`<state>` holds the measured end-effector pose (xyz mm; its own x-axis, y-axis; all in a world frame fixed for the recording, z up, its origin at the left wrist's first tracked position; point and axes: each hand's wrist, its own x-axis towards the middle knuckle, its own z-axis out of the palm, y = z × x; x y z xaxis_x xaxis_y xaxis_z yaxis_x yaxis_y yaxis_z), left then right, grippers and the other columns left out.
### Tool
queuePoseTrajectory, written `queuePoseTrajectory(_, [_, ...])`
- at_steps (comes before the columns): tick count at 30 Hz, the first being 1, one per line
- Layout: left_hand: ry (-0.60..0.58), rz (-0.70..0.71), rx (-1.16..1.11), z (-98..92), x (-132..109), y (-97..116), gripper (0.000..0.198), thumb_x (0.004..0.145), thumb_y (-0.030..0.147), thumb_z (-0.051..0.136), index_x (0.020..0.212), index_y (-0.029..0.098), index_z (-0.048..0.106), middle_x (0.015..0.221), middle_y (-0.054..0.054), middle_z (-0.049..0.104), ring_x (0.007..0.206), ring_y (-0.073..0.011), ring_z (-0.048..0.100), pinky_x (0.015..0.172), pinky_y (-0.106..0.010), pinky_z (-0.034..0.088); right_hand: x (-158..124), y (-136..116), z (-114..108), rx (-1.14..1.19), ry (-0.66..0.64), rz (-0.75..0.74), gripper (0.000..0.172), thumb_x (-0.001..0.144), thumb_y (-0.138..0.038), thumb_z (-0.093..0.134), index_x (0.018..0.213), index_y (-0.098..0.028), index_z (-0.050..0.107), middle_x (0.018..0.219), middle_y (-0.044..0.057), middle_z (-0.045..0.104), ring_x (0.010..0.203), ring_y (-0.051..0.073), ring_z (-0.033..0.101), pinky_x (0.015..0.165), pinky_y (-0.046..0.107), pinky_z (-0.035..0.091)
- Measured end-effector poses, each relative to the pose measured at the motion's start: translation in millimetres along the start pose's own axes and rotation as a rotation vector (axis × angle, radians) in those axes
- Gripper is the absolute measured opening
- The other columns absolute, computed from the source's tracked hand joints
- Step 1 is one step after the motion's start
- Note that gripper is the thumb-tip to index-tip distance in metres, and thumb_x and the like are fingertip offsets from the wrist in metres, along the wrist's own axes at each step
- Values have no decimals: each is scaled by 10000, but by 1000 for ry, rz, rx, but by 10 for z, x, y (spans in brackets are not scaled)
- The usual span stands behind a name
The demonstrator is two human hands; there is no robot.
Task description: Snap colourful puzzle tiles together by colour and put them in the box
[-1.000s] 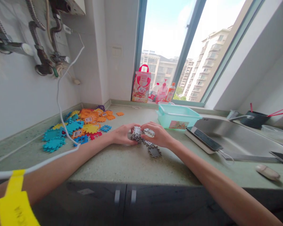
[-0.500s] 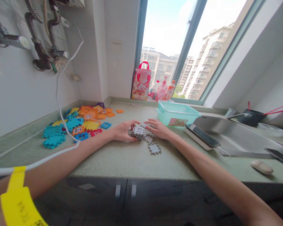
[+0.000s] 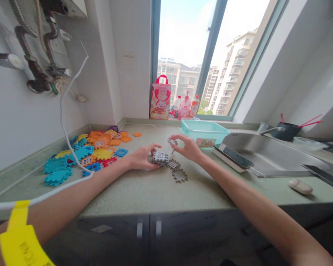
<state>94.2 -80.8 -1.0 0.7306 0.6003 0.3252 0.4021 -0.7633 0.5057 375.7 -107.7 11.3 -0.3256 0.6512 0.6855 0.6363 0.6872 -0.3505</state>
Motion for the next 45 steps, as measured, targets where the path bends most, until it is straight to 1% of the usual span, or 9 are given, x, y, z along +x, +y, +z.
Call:
queuePoseTrajectory(6, [4,2,-21,5,1,1,795,701,466,849,1391,211,547,1093,-34,692,1007,-240,679,907,-319,514,-24,-377,67,132,-78,-236,241,903,-250,726,1144,-247,726,1273,87,745,1133,235,712,1032,407,538])
queuePoseTrajectory(16, [-28,51,-29,-36,3,72,747,745,462,822,1407,232,564,1175,-41,707,1033,-242,677,920,-325,510,-25,-422,121,110,-205,-316,216,984,-337,692,1182,-263,735,1312,90,735,1185,247,672,1054,440,525])
queuePoseTrajectory(22, [2,30,-12,-4,7,-2,829,709,462,853,1436,204,550,1122,-51,693,979,-231,682,914,-331,519,-14,-134,96,83,-128,-99,294,1057,-289,542,1292,-258,716,1288,86,745,1218,240,667,1095,471,507])
queuePoseTrajectory(26, [-5,33,-24,0,4,-25,821,722,462,853,1444,219,548,1137,-56,686,988,-227,681,910,-326,524,-32,172,167,-102,-352,46,418,1001,-200,568,1397,-255,690,1460,133,648,1372,299,593,1171,518,449])
queuePoseTrajectory(29, [-9,28,-25,5,-2,-40,820,720,472,859,1437,220,548,1125,-55,679,962,-222,684,906,-329,527,-45,319,197,-189,-443,124,376,1005,-214,568,1338,-248,740,1473,159,635,1401,319,576,1187,508,434])
queuePoseTrajectory(32, [-3,24,-26,7,-7,-51,834,713,478,865,1438,221,544,1121,-56,680,948,-220,681,900,-333,531,-70,395,175,-177,-381,124,320,989,-292,634,1276,-217,753,1359,160,710,1299,312,653,1136,495,483])
queuePoseTrajectory(38, [-9,12,-57,0,-10,-35,867,715,482,860,1466,216,519,1112,-55,676,939,-217,674,894,-342,535,-97,441,158,-93,-295,113,190,917,-337,717,1049,-211,768,979,56,802,921,231,749,895,390,580])
queuePoseTrajectory(41, [-12,-9,-71,-2,-7,-29,871,712,471,862,1469,223,512,1094,-49,683,909,-210,675,887,-345,540,-48,372,162,-67,-200,123,200,860,-341,757,1015,-215,764,958,39,801,893,214,745,851,362,576])
queuePoseTrajectory(45, [-2,-13,-59,-1,6,-46,877,709,456,865,1471,214,504,1095,-55,685,909,-214,681,883,-357,549,32,122,118,-4,19,68,241,901,-414,728,1045,-220,730,996,44,783,921,209,734,857,370,571])
